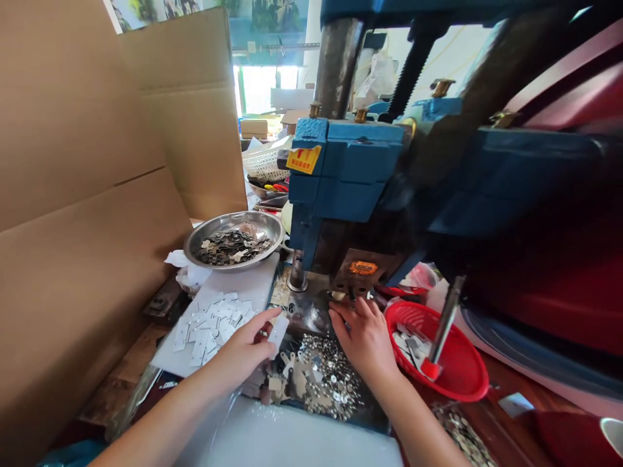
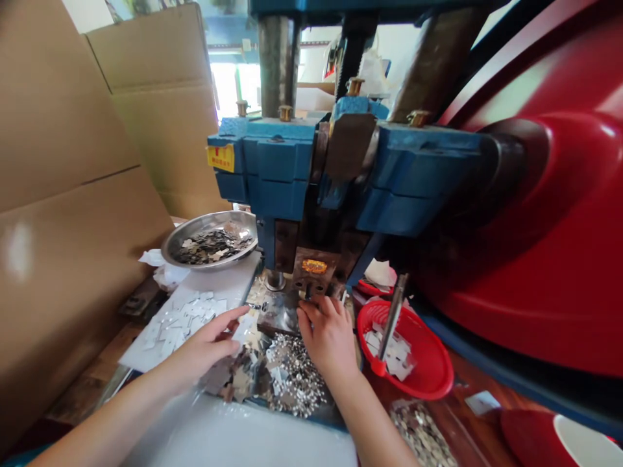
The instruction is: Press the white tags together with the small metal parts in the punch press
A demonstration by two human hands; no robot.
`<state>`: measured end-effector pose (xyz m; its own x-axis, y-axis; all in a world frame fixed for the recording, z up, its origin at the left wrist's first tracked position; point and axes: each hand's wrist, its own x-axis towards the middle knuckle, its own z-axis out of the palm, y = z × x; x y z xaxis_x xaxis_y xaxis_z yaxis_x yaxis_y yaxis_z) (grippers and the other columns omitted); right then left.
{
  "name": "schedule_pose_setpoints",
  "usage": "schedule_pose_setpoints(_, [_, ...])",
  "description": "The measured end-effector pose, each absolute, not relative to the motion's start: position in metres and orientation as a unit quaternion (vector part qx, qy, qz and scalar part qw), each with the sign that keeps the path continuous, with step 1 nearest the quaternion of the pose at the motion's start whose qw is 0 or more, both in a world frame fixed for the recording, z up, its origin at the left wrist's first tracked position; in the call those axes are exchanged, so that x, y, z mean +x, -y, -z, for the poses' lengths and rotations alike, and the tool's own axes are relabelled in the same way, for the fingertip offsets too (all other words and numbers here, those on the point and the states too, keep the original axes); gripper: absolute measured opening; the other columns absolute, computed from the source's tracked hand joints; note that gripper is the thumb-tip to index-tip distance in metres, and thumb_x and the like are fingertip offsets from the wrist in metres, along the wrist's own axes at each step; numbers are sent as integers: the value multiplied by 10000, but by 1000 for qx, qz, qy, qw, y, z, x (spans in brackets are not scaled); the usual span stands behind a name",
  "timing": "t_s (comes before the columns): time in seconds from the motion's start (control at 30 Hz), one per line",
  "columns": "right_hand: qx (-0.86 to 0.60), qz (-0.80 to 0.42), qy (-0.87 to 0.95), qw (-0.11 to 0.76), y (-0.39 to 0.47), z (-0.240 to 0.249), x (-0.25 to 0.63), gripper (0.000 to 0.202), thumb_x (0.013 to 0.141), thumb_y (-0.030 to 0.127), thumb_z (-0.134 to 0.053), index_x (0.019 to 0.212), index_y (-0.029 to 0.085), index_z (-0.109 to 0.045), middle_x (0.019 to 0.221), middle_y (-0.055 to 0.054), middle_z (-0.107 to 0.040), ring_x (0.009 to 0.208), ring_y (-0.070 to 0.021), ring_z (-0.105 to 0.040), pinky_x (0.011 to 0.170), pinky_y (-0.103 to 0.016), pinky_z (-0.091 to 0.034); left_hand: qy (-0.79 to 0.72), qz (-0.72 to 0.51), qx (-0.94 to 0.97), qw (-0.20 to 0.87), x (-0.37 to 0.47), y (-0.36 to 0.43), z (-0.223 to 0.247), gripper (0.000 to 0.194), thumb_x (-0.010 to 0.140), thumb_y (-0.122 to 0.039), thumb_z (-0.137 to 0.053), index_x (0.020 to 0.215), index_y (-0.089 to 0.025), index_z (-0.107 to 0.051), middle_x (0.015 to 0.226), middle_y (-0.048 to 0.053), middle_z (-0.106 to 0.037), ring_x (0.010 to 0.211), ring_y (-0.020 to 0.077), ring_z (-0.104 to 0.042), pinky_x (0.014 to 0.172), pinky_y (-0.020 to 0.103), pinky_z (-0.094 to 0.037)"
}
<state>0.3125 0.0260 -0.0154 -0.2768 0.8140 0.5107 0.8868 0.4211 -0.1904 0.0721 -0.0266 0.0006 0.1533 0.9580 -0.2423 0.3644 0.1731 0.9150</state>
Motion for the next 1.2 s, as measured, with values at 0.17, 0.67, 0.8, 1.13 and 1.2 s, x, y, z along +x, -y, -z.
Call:
schedule_pose_setpoints(0.17, [-510, 27, 804, 305, -20, 23, 323, 300, 899, 346, -480, 1120, 244, -655, 1108, -83, -623, 1042, -252, -541, 890, -466, -462, -531, -314, 548, 564, 88, 17, -3, 585, 758, -104, -493, 1312, -283, -439, 973, 23, -593, 775, 134, -616, 706, 269, -528])
schedule_pose_setpoints(0.67, [-484, -596, 465, 441, 23, 6, 304, 306, 843, 464, -507, 959, 192, -589, 741, -27, -613, 586, -150, -577, 486, -256, -461, -442, -401, 627, 500, 137, 1, -7, 53, 741, -162, -616, 783, -183, -591, 798, 7, -653, 742, 147, -608, 688, 269, -489])
schedule_pose_setpoints(0.8, [-521, -489, 510, 480, 3, 14, 312, 271, 792, 421, -589, 943, 196, -593, 762, -9, -601, 637, -147, -559, 575, -267, -456, -393, -384, 793, 263, 134, -14, 2, 219, 770, -60, -527, 882, -202, -650, 914, 32, -668, 863, 171, -619, 809, 315, -502])
schedule_pose_setpoints(1.13, [-563, -144, 670, 463, -51, 38, 314, 209, 798, 358, -529, 837, 195, -654, 966, -93, -606, 937, -246, -559, 851, -408, -450, -416, -245, 875, 15, 127, -44, 20, 404, 807, -59, -512, 1133, -272, -619, 1229, 58, -570, 1117, 233, -536, 950, 444, -463])
schedule_pose_setpoints(1.2, [-554, -170, 667, 469, -55, 42, 316, 216, 788, 342, -532, 887, 190, -650, 987, -90, -598, 954, -241, -561, 861, -397, -453, -422, -242, 874, 20, 128, -45, 20, 415, 791, -53, -526, 1125, -280, -622, 1244, 48, -563, 1138, 232, -522, 974, 443, -447])
